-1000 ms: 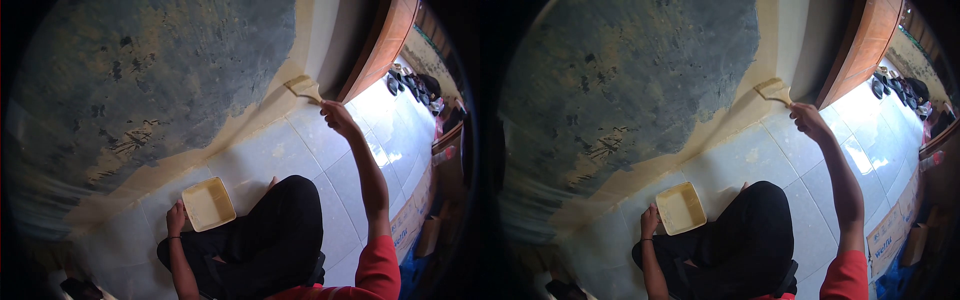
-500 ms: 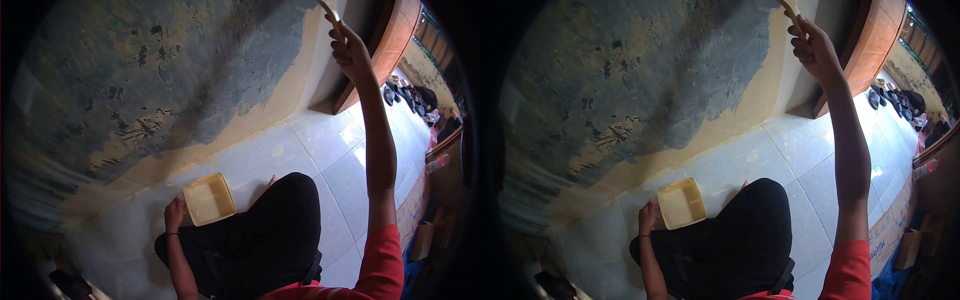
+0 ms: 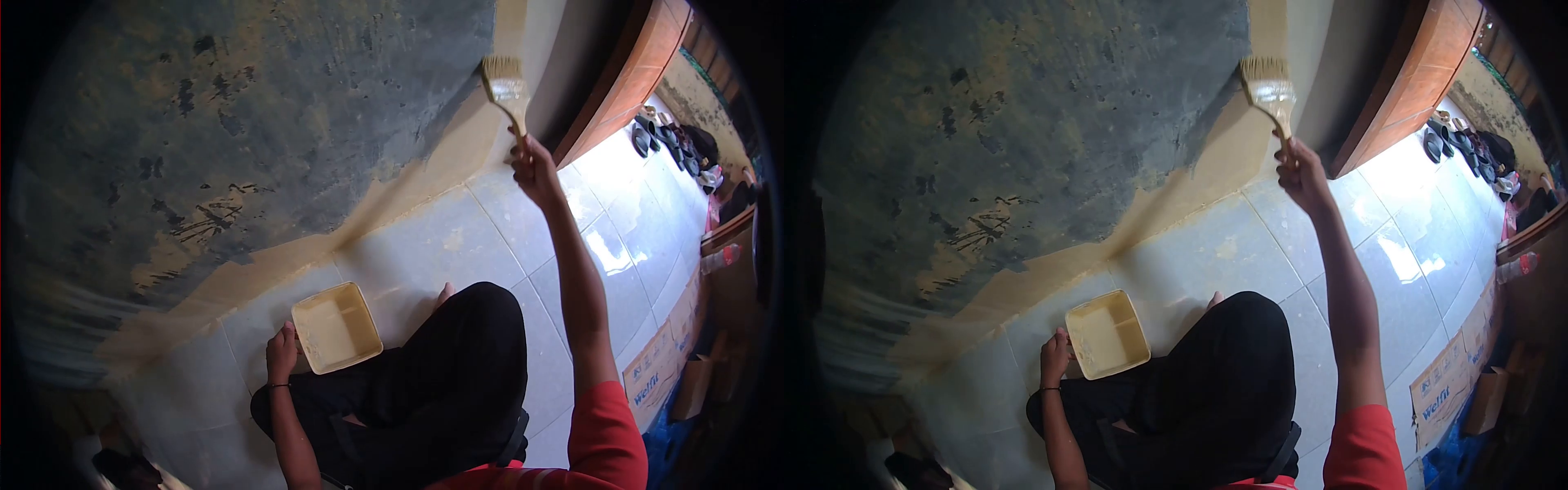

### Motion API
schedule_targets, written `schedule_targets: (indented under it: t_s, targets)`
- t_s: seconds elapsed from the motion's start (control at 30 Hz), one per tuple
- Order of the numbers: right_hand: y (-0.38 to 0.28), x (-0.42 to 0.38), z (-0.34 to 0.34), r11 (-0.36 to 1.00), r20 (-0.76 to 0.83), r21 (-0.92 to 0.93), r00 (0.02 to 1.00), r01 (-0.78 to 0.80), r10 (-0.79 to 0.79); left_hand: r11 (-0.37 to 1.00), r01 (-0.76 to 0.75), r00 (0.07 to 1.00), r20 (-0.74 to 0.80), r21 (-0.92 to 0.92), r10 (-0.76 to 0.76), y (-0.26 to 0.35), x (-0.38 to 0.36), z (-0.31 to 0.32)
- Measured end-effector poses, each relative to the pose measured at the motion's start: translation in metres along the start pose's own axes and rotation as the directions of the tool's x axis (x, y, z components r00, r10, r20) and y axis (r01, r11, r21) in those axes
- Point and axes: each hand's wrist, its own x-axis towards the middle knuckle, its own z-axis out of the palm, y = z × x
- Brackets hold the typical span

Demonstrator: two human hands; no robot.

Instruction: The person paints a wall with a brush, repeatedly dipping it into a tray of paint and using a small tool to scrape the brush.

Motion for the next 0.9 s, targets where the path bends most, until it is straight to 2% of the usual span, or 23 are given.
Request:
schedule_targets:
  t_s: [0.2, 0.3, 0.43, 0.5, 0.6, 0.77, 0.9]
  targets:
    - [0.072, -0.026, -0.046, 0.973, -0.163, 0.049, 0.960, -0.225, 0.230, 0.998, 0.055, 0.998, -0.004, 0.024, -0.055, -0.004, 0.005, 0.003]
    - [0.094, -0.037, -0.062, 0.948, -0.272, -0.007, 0.912, -0.320, 0.306, 0.996, 0.091, 0.996, -0.014, 0.002, -0.091, -0.012, 0.010, 0.007]
    - [0.120, -0.047, -0.081, 0.925, -0.329, -0.015, 0.875, -0.380, 0.354, 0.997, 0.059, 0.998, -0.040, 0.039, -0.057, -0.019, 0.017, 0.009]
    - [0.131, -0.050, -0.083, 0.911, -0.344, -0.019, 0.858, -0.413, 0.382, 0.990, 0.143, 0.990, 0.008, -0.011, -0.143, -0.012, 0.014, 0.007]
    - [0.142, -0.052, -0.082, 0.888, -0.365, -0.024, 0.831, -0.458, 0.419, 0.992, 0.121, 0.993, -0.017, 0.032, -0.120, -0.026, 0.020, 0.011]
    - [0.157, -0.049, -0.090, 0.833, -0.425, -0.125, 0.788, -0.539, 0.446, 0.992, 0.116, 0.993, -0.037, 0.039, -0.114, -0.034, 0.024, 0.013]
    - [0.153, -0.044, -0.101, 0.819, -0.408, -0.151, 0.789, -0.554, 0.459, 0.993, 0.115, 0.993, -0.008, 0.020, -0.115, -0.016, 0.019, 0.009]
